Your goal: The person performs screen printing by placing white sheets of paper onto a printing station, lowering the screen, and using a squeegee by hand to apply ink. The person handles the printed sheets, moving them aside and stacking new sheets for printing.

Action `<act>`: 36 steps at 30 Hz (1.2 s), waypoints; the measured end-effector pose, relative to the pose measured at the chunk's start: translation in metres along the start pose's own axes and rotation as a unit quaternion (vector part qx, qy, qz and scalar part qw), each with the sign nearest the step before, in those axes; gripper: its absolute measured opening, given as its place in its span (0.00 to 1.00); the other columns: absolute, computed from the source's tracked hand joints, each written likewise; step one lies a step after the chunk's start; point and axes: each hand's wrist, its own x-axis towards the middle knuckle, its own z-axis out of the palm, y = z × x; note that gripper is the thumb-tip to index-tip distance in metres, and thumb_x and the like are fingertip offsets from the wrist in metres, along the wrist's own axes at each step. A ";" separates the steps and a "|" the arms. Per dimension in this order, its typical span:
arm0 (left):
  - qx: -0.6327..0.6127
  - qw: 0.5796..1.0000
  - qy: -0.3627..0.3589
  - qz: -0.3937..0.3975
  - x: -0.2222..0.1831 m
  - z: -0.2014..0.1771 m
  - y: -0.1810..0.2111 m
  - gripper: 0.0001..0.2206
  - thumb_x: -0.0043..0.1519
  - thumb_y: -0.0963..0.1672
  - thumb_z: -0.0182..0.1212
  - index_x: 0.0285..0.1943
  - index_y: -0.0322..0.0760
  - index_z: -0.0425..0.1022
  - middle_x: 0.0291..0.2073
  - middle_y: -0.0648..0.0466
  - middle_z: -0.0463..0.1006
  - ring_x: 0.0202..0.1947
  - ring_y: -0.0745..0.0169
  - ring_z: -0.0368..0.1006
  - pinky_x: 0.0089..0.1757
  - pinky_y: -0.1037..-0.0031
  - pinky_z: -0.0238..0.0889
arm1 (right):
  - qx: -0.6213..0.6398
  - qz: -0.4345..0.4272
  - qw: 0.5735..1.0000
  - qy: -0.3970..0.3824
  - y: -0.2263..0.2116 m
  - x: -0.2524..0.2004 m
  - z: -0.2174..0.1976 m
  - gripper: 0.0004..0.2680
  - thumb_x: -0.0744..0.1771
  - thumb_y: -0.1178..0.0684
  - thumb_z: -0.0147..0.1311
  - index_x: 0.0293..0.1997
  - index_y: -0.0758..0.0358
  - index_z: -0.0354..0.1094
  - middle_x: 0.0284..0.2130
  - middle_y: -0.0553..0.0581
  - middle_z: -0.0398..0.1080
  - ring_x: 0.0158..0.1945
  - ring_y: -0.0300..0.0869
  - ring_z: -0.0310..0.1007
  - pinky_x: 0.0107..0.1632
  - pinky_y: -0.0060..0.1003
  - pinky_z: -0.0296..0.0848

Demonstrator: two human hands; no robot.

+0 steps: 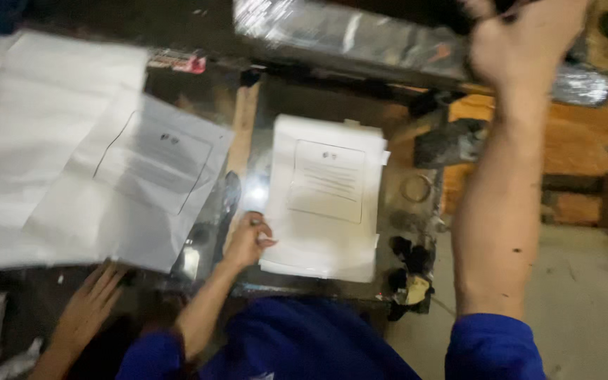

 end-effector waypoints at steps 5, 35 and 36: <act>0.067 0.976 -0.064 -0.198 0.017 -0.101 -0.043 0.18 0.57 0.48 0.78 0.57 0.47 0.86 0.55 0.60 0.88 0.43 0.66 0.80 0.49 0.73 0.70 | -0.018 -0.075 0.997 0.006 0.024 0.031 0.022 0.10 0.73 0.49 0.86 0.55 0.58 0.87 0.44 0.54 0.87 0.40 0.45 0.83 0.40 0.43 0.76; -0.681 0.624 0.164 -0.347 -0.053 0.043 -0.100 0.18 0.60 0.50 0.66 0.51 0.42 0.65 0.40 0.50 0.68 0.34 0.43 0.75 0.30 0.61 0.59 | -0.043 0.051 0.819 -0.569 -0.214 -0.439 0.083 0.29 0.57 0.43 0.73 0.65 0.37 0.64 0.57 0.42 0.72 0.63 0.42 0.72 0.61 0.68 0.68; -0.678 0.622 0.167 -0.354 -0.077 0.048 -0.095 0.18 0.60 0.50 0.66 0.51 0.42 0.65 0.40 0.50 0.68 0.34 0.43 0.75 0.30 0.61 0.59 | -0.038 0.052 0.815 -0.575 -0.210 -0.472 0.089 0.29 0.57 0.43 0.73 0.65 0.37 0.64 0.57 0.42 0.72 0.63 0.42 0.72 0.61 0.68 0.68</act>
